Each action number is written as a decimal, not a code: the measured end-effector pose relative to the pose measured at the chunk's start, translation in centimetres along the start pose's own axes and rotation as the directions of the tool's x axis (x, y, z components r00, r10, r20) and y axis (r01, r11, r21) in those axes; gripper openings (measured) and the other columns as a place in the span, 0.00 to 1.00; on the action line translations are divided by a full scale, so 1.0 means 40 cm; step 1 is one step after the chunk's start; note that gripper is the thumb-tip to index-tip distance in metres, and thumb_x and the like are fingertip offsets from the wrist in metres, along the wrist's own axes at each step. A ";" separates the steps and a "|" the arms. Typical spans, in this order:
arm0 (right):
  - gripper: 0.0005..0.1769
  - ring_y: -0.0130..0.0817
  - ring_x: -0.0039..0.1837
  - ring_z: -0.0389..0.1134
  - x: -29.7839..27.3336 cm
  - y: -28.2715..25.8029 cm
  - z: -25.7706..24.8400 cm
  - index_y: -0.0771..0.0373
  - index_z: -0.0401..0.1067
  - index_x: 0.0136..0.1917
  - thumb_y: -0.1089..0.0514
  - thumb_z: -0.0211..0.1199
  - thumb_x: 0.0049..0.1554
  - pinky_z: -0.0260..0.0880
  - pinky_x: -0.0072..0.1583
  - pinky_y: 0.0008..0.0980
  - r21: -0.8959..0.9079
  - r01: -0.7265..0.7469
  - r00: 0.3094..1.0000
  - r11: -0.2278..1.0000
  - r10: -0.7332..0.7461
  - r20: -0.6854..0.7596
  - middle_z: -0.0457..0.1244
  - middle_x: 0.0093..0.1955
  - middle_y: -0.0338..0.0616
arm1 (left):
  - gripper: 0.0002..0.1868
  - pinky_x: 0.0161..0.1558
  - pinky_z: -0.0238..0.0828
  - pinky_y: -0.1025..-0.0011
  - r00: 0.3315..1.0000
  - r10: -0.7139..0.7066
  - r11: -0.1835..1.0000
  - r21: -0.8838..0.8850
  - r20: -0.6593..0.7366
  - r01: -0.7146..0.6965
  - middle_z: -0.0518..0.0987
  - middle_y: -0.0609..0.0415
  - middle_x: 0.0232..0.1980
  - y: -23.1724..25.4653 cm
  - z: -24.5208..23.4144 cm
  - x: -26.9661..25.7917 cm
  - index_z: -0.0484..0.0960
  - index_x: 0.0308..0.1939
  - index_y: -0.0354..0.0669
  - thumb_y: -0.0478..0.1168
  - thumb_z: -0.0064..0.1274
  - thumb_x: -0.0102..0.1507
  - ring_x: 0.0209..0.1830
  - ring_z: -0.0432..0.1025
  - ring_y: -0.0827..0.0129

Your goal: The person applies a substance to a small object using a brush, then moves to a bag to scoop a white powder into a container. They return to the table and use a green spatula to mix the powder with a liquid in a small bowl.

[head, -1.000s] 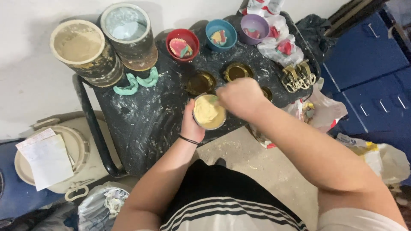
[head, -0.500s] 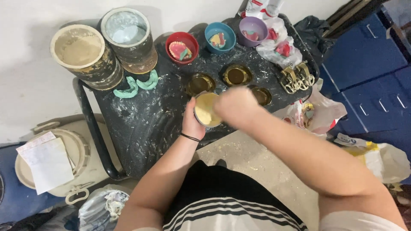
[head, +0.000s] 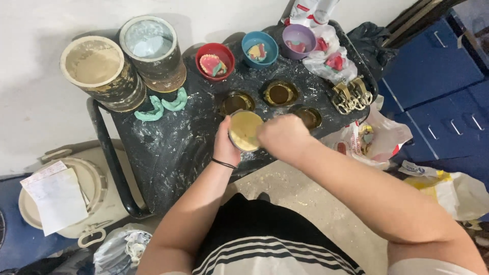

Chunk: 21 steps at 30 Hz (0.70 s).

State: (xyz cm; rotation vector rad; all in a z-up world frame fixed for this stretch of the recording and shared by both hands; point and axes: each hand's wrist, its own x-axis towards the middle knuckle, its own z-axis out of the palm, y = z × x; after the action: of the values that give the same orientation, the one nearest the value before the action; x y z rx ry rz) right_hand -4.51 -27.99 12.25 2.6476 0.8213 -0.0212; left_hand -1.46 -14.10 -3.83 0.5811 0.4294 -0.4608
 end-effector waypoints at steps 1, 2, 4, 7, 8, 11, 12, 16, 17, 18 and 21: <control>0.09 0.33 0.30 0.69 0.001 -0.019 0.001 0.53 0.77 0.29 0.59 0.70 0.50 0.72 0.35 0.35 -0.014 0.026 1.000 1.000 -0.026 -0.006 0.65 0.24 0.37 | 0.21 0.58 0.79 0.54 1.000 0.003 0.998 -0.061 -0.009 -0.004 0.84 0.45 0.54 -0.011 0.000 0.004 0.83 0.53 0.48 0.57 0.62 0.64 0.54 0.80 0.56; 0.09 0.33 0.30 0.69 0.003 -0.003 -0.012 0.53 0.77 0.29 0.59 0.70 0.50 0.72 0.35 0.35 -0.009 0.022 1.000 1.000 -0.022 -0.001 0.65 0.24 0.37 | 0.21 0.58 0.79 0.54 1.000 -0.004 0.998 -0.058 -0.011 0.003 0.84 0.45 0.54 -0.023 -0.002 -0.005 0.83 0.53 0.48 0.57 0.62 0.64 0.54 0.80 0.56; 0.08 0.32 0.29 0.70 0.020 0.040 -0.045 0.54 0.76 0.30 0.58 0.70 0.51 0.71 0.33 0.36 -0.010 -0.097 0.992 0.995 0.096 -0.076 0.64 0.23 0.34 | 0.29 0.65 0.72 0.53 1.000 -0.015 1.000 -0.019 -0.010 0.015 0.81 0.43 0.63 -0.032 0.005 -0.010 0.81 0.61 0.45 0.60 0.59 0.65 0.63 0.75 0.53; 0.11 0.35 0.32 0.72 -0.031 0.006 0.016 0.52 0.77 0.29 0.58 0.70 0.53 0.73 0.36 0.37 0.003 -0.047 0.999 0.999 0.047 0.003 0.66 0.24 0.36 | 0.26 0.64 0.74 0.52 0.999 0.009 1.000 -0.011 -0.045 -0.010 0.82 0.44 0.60 0.008 0.015 -0.029 0.82 0.58 0.46 0.58 0.60 0.64 0.61 0.77 0.54; 0.11 0.35 0.32 0.72 -0.015 0.008 0.021 0.52 0.77 0.29 0.58 0.70 0.53 0.73 0.36 0.37 0.001 -0.045 0.999 0.999 0.045 0.003 0.66 0.24 0.36 | 0.26 0.64 0.74 0.52 0.999 0.011 1.000 -0.014 -0.045 -0.012 0.82 0.44 0.60 -0.010 0.008 -0.005 0.82 0.58 0.46 0.58 0.60 0.64 0.61 0.77 0.54; 0.10 0.34 0.31 0.69 0.000 0.020 0.045 0.53 0.75 0.30 0.56 0.69 0.53 0.73 0.38 0.34 -0.012 -0.005 0.999 1.000 0.006 0.033 0.65 0.25 0.38 | 0.23 0.61 0.76 0.56 1.000 0.001 0.999 -0.045 -0.012 -0.002 0.83 0.47 0.56 -0.050 -0.005 0.012 0.82 0.56 0.46 0.56 0.62 0.65 0.57 0.78 0.57; 0.09 0.35 0.31 0.70 -0.003 0.039 0.054 0.55 0.76 0.30 0.57 0.69 0.52 0.72 0.36 0.36 -0.005 -0.070 0.997 0.998 0.070 -0.013 0.65 0.25 0.38 | 0.26 0.62 0.75 0.55 1.000 -0.002 1.000 -0.028 0.000 0.002 0.82 0.45 0.59 -0.045 0.005 -0.010 0.82 0.58 0.45 0.57 0.61 0.65 0.59 0.77 0.56; 0.12 0.33 0.31 0.70 -0.036 -0.005 0.011 0.55 0.76 0.31 0.58 0.67 0.57 0.74 0.36 0.35 0.004 -0.053 0.993 0.999 0.052 0.109 0.66 0.25 0.37 | 0.26 0.63 0.75 0.56 0.999 0.045 0.999 -0.031 0.008 -0.045 0.82 0.44 0.59 -0.003 0.026 -0.010 0.82 0.58 0.44 0.57 0.61 0.64 0.60 0.77 0.56; 0.12 0.33 0.31 0.70 -0.025 0.003 0.018 0.55 0.76 0.31 0.58 0.67 0.57 0.74 0.36 0.35 0.007 -0.052 0.993 0.999 0.051 0.111 0.66 0.25 0.37 | 0.26 0.63 0.75 0.56 0.999 0.043 0.999 -0.030 0.005 -0.043 0.82 0.44 0.59 -0.027 0.010 0.006 0.82 0.58 0.44 0.57 0.61 0.64 0.60 0.77 0.56; 0.13 0.32 0.31 0.69 -0.015 0.012 0.025 0.53 0.75 0.31 0.57 0.66 0.57 0.74 0.37 0.33 0.011 -0.048 0.995 0.999 0.047 0.087 0.65 0.25 0.35 | 0.25 0.62 0.76 0.56 0.999 0.028 0.998 -0.051 0.015 -0.028 0.83 0.45 0.58 -0.051 -0.005 0.021 0.83 0.57 0.44 0.57 0.61 0.65 0.58 0.78 0.57; 0.14 0.30 0.30 0.68 -0.021 0.050 0.026 0.52 0.73 0.30 0.57 0.65 0.58 0.73 0.36 0.33 0.018 -0.099 0.994 0.995 0.098 0.051 0.64 0.24 0.34 | 0.27 0.63 0.75 0.56 0.999 -0.014 1.000 -0.022 0.040 0.015 0.82 0.44 0.61 -0.047 0.008 0.002 0.82 0.59 0.44 0.59 0.58 0.66 0.61 0.77 0.55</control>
State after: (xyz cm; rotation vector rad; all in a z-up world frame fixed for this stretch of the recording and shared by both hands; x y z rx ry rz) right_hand -3.99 -30.33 12.08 2.6920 0.6764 -0.0704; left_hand -2.31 -15.70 -4.41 0.5467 0.4005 -0.4799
